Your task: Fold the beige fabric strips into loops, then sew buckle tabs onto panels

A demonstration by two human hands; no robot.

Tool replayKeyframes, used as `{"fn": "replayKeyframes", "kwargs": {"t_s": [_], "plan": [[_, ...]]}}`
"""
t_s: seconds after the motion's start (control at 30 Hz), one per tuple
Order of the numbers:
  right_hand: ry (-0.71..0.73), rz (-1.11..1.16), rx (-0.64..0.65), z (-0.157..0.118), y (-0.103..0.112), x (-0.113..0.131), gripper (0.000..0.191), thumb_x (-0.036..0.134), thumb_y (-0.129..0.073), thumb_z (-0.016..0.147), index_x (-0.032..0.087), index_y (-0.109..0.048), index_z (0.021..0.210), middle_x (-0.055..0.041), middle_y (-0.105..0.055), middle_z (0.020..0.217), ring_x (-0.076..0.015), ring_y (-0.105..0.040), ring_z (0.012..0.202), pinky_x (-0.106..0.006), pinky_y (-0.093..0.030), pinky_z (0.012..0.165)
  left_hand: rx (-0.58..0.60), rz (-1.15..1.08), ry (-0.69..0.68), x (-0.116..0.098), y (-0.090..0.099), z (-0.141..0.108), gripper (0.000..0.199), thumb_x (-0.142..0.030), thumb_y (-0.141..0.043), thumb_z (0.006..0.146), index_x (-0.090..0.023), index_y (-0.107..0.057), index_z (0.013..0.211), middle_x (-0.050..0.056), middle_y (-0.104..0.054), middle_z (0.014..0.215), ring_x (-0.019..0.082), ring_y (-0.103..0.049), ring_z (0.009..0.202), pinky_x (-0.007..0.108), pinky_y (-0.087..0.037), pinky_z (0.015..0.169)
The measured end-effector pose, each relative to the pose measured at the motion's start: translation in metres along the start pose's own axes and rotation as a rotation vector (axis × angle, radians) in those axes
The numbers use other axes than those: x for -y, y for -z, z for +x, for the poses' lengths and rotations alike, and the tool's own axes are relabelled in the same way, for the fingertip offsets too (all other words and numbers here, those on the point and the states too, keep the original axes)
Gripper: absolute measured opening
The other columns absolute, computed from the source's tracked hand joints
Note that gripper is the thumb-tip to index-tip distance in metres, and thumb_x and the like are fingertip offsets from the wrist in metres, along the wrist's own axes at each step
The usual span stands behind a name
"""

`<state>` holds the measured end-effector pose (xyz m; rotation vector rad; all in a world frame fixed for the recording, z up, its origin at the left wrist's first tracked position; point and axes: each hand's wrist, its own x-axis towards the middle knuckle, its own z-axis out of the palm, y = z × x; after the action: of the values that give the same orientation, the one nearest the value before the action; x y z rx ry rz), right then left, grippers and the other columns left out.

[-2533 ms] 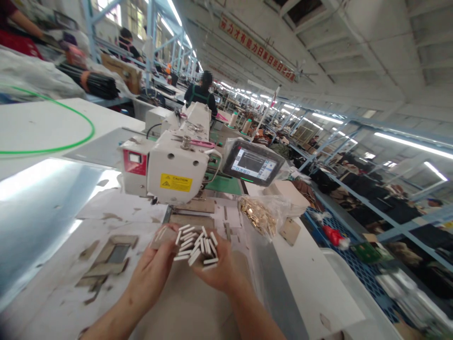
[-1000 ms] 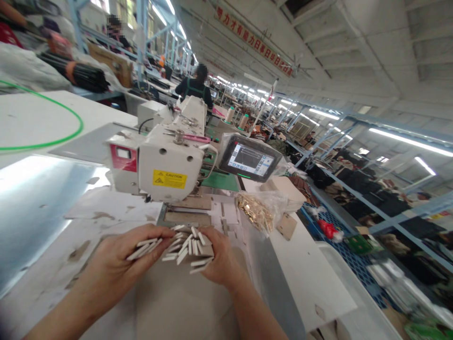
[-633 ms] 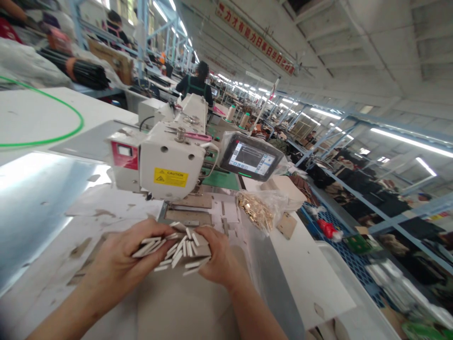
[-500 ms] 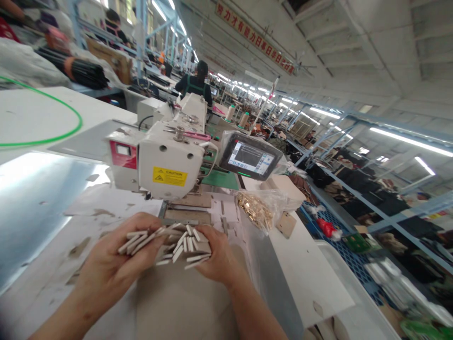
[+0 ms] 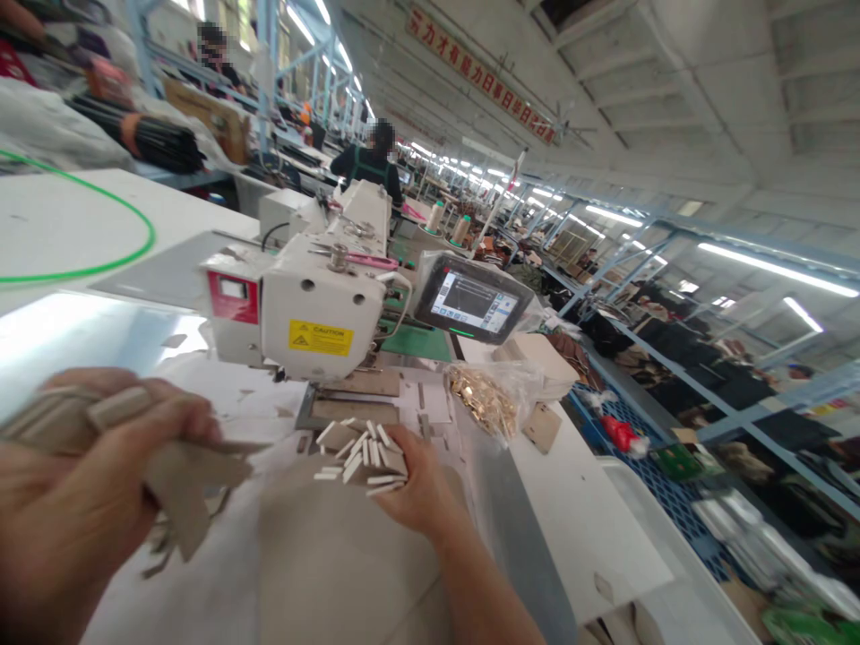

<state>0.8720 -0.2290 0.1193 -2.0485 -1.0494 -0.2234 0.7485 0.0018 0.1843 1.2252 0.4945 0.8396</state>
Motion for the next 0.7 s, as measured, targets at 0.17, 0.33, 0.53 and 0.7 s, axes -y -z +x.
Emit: {"fn": "replayKeyframes", "kwargs": {"t_s": [0.17, 0.33, 0.53, 0.7], "plan": [[-0.004, 0.046, 0.102, 0.007, 0.008, 0.011, 0.038, 0.021, -0.065, 0.074, 0.023, -0.058, 0.112, -0.0039, -0.073, 0.094, -0.0193, -0.071, 0.075, -0.03, -0.058, 0.068, 0.579, 0.219, -0.13, 0.013, -0.005, -0.007, 0.019, -0.042, -0.071, 0.083, -0.025, -0.067, 0.088, -0.004, -0.064, 0.063, 0.011, -0.057, 0.051, 0.017, -0.045, 0.047], [0.03, -0.007, 0.106, 0.008, 0.007, 0.009, 0.031, 0.025, -0.064, 0.076, 0.023, -0.058, 0.106, -0.0013, -0.068, 0.078, -0.0186, -0.066, 0.067, -0.03, -0.055, 0.064, 0.732, 0.41, -0.353, 0.025, -0.007, -0.003, 0.015, -0.039, -0.067, 0.089, -0.029, -0.077, 0.094, -0.003, -0.08, 0.092, 0.015, -0.075, 0.078, 0.016, -0.056, 0.071], [0.071, -0.043, 0.125, 0.011, 0.01, 0.015, 0.031, 0.028, -0.061, 0.077, 0.021, -0.06, 0.107, -0.0024, -0.066, 0.077, -0.0188, -0.064, 0.067, -0.03, -0.054, 0.067, 0.753, 0.442, -0.388, 0.03, -0.019, -0.006, 0.017, -0.029, -0.064, 0.089, -0.029, -0.079, 0.098, -0.004, -0.081, 0.09, 0.013, -0.076, 0.076, 0.014, -0.055, 0.069], [0.059, -0.022, 0.126, 0.01, 0.009, 0.015, 0.032, 0.023, -0.062, 0.075, 0.021, -0.06, 0.108, -0.0015, -0.067, 0.079, -0.018, -0.064, 0.066, -0.03, -0.054, 0.066, 0.685, 0.384, -0.378, 0.035, -0.02, -0.015, 0.015, -0.029, -0.065, 0.087, -0.029, -0.078, 0.095, -0.005, -0.08, 0.083, 0.012, -0.073, 0.066, 0.016, -0.056, 0.067]]}}
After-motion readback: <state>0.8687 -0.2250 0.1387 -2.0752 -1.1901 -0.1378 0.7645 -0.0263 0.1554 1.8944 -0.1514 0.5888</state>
